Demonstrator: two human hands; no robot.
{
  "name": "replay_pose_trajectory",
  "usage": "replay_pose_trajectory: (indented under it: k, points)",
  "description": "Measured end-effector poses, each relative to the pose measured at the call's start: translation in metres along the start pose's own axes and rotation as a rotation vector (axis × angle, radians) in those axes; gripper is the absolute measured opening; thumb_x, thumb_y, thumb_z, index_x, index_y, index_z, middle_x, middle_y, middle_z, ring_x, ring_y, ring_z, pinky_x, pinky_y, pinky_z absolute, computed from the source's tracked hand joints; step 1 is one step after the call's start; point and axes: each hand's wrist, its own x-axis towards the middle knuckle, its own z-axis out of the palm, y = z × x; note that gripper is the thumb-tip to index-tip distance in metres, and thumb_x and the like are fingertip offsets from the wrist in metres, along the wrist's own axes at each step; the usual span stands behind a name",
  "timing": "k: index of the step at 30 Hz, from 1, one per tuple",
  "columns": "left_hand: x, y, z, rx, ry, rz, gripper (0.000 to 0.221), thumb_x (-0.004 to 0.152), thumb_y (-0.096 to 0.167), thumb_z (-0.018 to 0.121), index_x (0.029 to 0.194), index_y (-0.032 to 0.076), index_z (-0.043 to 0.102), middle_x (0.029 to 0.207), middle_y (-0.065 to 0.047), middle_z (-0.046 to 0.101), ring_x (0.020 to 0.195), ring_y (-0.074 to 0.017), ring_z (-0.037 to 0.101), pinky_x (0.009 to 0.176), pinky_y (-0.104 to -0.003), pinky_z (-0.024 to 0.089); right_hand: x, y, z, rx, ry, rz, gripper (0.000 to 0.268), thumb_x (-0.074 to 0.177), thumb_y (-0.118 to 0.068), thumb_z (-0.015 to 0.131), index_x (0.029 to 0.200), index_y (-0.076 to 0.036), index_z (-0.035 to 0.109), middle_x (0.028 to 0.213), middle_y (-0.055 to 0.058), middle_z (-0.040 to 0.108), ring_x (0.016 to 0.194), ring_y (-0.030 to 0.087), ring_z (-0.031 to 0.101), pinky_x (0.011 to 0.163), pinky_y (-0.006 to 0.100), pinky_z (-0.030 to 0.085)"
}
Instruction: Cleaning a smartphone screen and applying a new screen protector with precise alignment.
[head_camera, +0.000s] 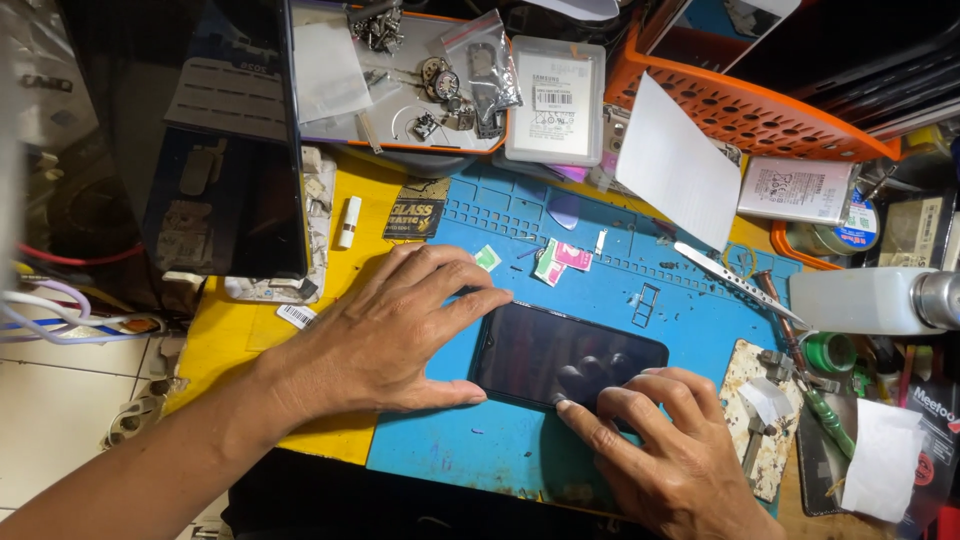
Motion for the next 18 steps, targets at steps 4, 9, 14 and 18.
replay_pose_trajectory:
  k: [4,9,14,18]
  points:
    - [0.001,0.000,0.000,0.000,0.013,0.013,0.085,0.077,0.064,0.081,0.138,0.009,0.059,0.132,-0.011,0.058,0.126,-0.0308,0.049,0.102,-0.049,0.039,0.008,-0.003,-0.001,0.000,0.024,-0.012,0.032,0.096,-0.022,0.065,0.128,-0.020,0.067,0.102,0.002,0.062,0.091,0.026,0.057,0.085,0.046,0.046]
    - [0.002,0.002,-0.002,-0.034,0.011,0.003,0.084,0.077,0.061,0.083,0.138,0.008,0.059,0.130,-0.012,0.058,0.125,-0.0316,0.050,0.100,-0.048,0.041,0.014,-0.006,0.000,0.020,0.053,-0.025,0.029,0.098,-0.022,0.061,0.126,-0.019,0.067,0.104,0.002,0.063,0.091,0.027,0.058,0.085,0.046,0.045]
    - [0.004,0.003,-0.003,-0.015,-0.004,0.000,0.082,0.077,0.061,0.082,0.138,0.011,0.059,0.130,-0.009,0.059,0.127,-0.0302,0.050,0.100,-0.046,0.039,0.023,-0.011,-0.003,0.040,0.079,-0.028,0.026,0.099,-0.021,0.057,0.122,-0.016,0.068,0.103,0.004,0.062,0.090,0.027,0.057,0.084,0.046,0.047]
    - [0.006,0.005,-0.002,-0.014,0.001,-0.013,0.083,0.075,0.062,0.085,0.137,0.013,0.060,0.129,-0.008,0.059,0.127,-0.0295,0.051,0.102,-0.045,0.040,0.025,-0.013,-0.003,0.072,0.083,-0.015,0.022,0.102,-0.023,0.057,0.119,-0.015,0.068,0.104,0.006,0.061,0.090,0.027,0.056,0.085,0.047,0.046]
